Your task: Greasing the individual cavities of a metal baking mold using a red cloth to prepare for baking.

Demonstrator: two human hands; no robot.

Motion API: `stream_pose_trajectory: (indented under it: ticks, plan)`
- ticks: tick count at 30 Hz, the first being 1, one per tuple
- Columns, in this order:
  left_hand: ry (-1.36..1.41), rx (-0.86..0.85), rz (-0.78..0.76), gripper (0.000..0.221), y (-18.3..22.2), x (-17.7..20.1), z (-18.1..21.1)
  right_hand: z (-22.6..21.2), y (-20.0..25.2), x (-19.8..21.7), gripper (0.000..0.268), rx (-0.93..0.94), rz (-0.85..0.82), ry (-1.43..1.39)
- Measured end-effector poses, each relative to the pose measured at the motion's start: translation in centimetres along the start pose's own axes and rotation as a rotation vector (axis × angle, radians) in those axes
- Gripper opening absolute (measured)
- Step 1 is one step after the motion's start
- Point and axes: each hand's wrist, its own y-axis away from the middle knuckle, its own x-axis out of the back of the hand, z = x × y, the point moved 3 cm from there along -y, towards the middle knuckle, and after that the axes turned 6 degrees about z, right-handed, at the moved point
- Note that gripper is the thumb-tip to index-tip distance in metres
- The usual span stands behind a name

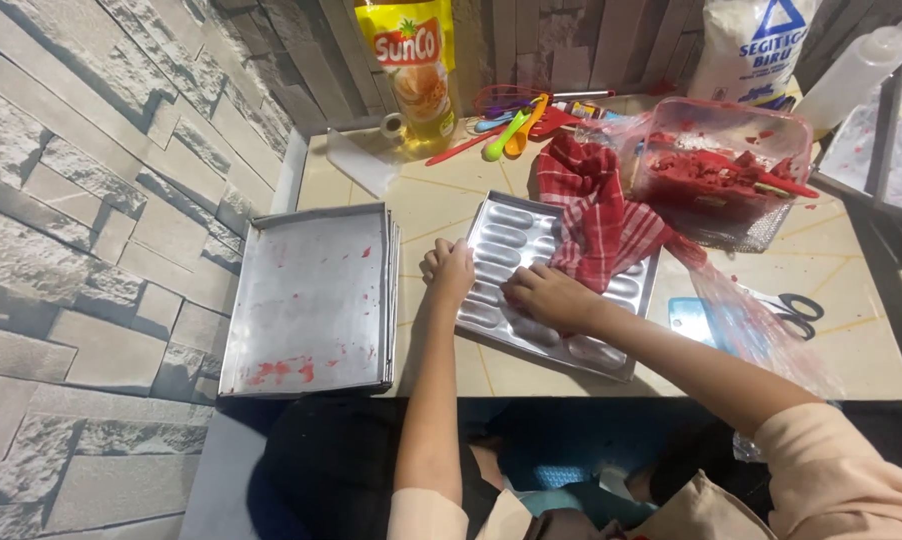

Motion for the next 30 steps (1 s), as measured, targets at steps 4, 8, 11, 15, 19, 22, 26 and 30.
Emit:
stream_pose_trajectory:
  ticks: [4, 8, 11, 15, 19, 22, 26, 30]
  plan:
    - [0.009, -0.002, -0.008, 0.029, 0.6, 0.8, 0.5, 0.3, -1.0, -1.6, 0.023, -0.011, 0.009, 0.009]
    - [0.044, 0.007, -0.027, 0.028, 1.3, 1.9, 1.0, 0.2, -3.2, -4.6, 0.021, -0.063, -0.030, 0.058]
    - [0.067, 0.005, -0.024, 0.030, 1.1, 1.9, 0.9, 0.1, -3.6, -6.9, 0.020, -0.086, -0.046, 0.071]
    - [0.049, -0.032, -0.039, 0.034, 0.2, 1.0, 0.1, -0.7, -3.0, -6.7, 0.023, -0.052, -0.037, 0.063]
    - [0.074, -0.036, -0.044, 0.032, 0.4, 1.6, 0.5, -2.9, -1.5, -1.9, 0.019, 0.031, -0.026, 0.000]
    - [0.064, -0.034, -0.041, 0.031, 0.2, 1.0, 0.2, -3.4, 0.0, 0.4, 0.019, 0.010, -0.026, -0.076]
    - [0.033, -0.029, -0.036, 0.030, 0.4, 1.0, 0.5, -4.5, 1.4, 1.9, 0.021, 0.043, -0.086, -0.152]
    - [0.037, -0.017, -0.051, 0.030, 0.8, 1.2, 0.7, -4.9, 0.2, 0.5, 0.020, 0.013, -0.094, -0.149]
